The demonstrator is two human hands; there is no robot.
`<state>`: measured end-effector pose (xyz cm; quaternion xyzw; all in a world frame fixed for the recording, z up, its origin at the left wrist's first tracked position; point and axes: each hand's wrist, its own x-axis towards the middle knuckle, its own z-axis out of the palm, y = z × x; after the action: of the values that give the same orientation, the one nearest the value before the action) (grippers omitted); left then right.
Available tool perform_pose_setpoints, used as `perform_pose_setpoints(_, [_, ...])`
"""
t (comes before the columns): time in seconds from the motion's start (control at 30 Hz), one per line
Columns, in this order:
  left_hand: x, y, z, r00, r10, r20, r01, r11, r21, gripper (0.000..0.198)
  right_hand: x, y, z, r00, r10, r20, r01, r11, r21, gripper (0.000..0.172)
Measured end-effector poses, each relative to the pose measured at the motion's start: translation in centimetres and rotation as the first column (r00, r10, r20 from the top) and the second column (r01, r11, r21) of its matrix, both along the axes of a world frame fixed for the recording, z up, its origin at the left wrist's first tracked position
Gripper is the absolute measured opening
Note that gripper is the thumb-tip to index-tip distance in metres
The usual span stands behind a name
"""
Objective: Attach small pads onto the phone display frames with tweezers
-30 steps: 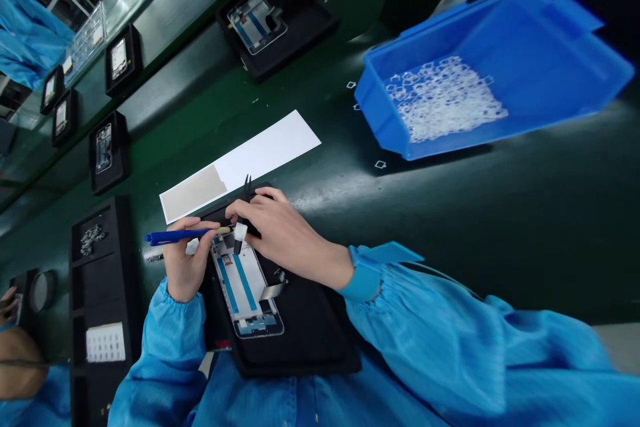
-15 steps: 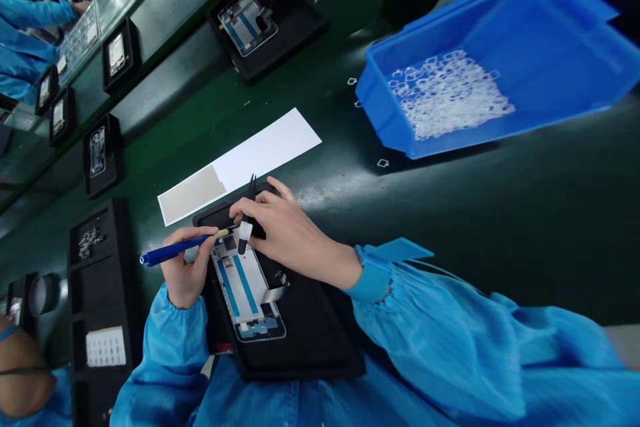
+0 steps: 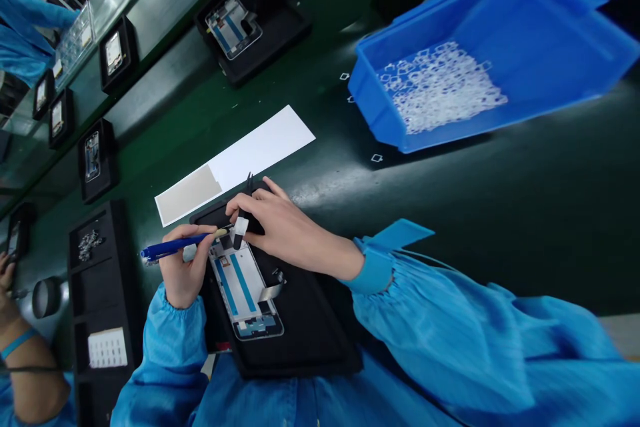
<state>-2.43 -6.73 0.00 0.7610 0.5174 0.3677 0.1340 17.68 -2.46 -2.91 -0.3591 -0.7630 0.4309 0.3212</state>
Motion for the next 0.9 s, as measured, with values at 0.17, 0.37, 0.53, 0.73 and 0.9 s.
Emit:
perform_pose_setpoints(0.17, [0.3, 0.3, 0.5, 0.998, -0.004, -0.055, 0.002, 1.0, -0.03, 0.008, 0.0, 0.0, 0.0, 1.0, 0.001, 0.013, -0.001, 1.0, -0.006, 0.022])
perform_pose_setpoints(0.37, [0.4, 0.6, 0.9, 0.993, -0.039, -0.108, 0.035, 0.999, -0.039, 0.01, 0.1, 0.0, 0.1, 1.0, 0.011, 0.011, -0.011, 1.0, -0.005, 0.025])
perform_pose_setpoints(0.53, [0.6, 0.7, 1.2, 0.965, -0.09, -0.248, 0.091, 0.996, -0.007, 0.011, 0.1, 0.0, 0.1, 1.0, 0.007, -0.002, -0.007, 1.0, 0.007, 0.026])
perform_pose_setpoints(0.73, [0.8, 0.6, 1.1, 0.955, -0.132, -0.267, 0.139, 0.99, 0.005, 0.007, 0.2, -0.1, -0.1, 1.0, 0.001, -0.01, -0.001, 1.0, 0.023, 0.023])
perform_pose_setpoints(0.9, [0.6, 0.1, 0.4, 0.988, -0.103, -0.114, 0.105, 0.994, 0.009, 0.003, -0.4, -0.5, -0.4, 0.999, -0.052, 0.014, 0.051, 0.996, 0.073, 0.02])
